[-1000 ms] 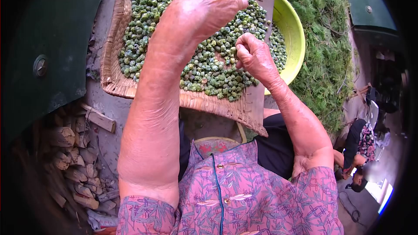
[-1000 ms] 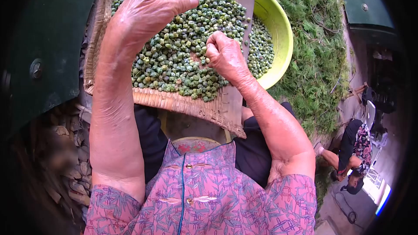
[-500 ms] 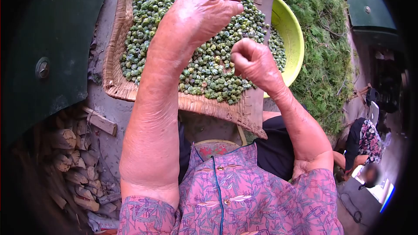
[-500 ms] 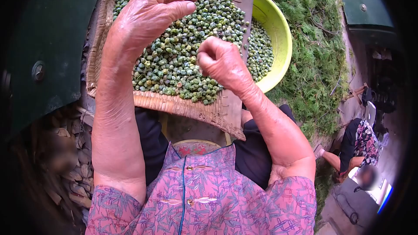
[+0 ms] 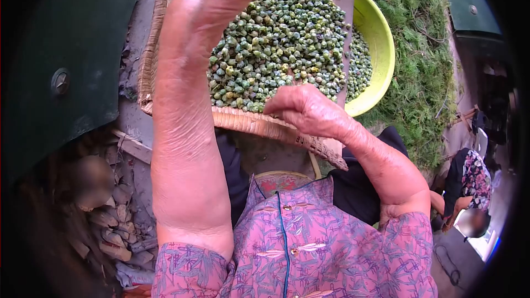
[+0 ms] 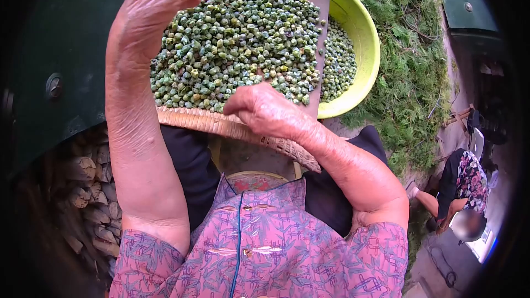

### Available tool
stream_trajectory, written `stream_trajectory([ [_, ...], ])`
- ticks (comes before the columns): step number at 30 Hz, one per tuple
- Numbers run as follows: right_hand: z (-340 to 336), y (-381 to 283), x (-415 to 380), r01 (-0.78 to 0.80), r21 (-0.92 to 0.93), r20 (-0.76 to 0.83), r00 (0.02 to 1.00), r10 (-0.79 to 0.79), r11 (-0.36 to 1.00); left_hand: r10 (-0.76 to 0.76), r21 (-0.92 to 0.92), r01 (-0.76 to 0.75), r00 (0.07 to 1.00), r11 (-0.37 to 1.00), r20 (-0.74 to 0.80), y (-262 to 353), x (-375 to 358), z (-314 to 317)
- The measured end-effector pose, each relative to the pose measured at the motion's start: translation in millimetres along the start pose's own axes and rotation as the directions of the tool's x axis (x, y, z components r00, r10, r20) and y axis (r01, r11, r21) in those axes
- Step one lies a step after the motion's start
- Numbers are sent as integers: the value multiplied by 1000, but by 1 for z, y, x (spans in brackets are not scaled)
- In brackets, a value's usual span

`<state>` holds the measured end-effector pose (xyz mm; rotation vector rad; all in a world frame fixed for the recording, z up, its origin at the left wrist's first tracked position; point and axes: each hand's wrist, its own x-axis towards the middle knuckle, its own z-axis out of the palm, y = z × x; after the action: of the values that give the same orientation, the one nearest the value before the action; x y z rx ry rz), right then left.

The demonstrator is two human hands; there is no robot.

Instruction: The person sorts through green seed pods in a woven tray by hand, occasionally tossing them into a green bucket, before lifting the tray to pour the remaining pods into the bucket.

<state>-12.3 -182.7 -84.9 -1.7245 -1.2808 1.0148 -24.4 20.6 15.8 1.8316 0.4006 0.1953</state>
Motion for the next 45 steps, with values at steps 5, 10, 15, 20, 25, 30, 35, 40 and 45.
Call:
stream_trajectory([
  [5, 24, 13, 27, 44, -117, -241, 968, -72, 992, -25, -342, -19, 992, 940, -123, -6, 0, -14],
  [10, 38, 0, 49, 42, -137, -365, 927, -90, 990, -80, -420, -29, 968, 907, -239, -10, 2, -25],
  [15, 46, -3, 52, 23, -346, -152, 985, -80, 938, -90, -413, -23, 964, 910, -251, -10, -2, -27],
  [20, 38, 0, 39, -75, -345, -246, 969, -14, 936, -63, -455, -38, 977, 890, -204, -18, -2, -42],
  [25, 22, 25, 15, -241, -446, -279, 953, 123, 862, -47, -450, -55, 976, 892, -211, -21, -2, -50],
  [30, 33, 17, 22, -150, -341, -388, 922, 6, 928, -6, -410, -79, 980, 909, -201, -19, -3, -55],
  [35, 26, 28, 28, -155, -308, -587, 807, -59, 939, -83, -466, -27, 973, 885, -214, -23, 0, -64],
  [40, 24, 44, 14, -222, -204, -641, 766, 42, 953, -99, -441, -9, 970, 897, -222, -26, 6, -68],
  [45, 30, 38, 4, -263, -134, -677, 729, 106, 955, -159, -424, 55, 964, 904, -214, -20, 10, -60],
])
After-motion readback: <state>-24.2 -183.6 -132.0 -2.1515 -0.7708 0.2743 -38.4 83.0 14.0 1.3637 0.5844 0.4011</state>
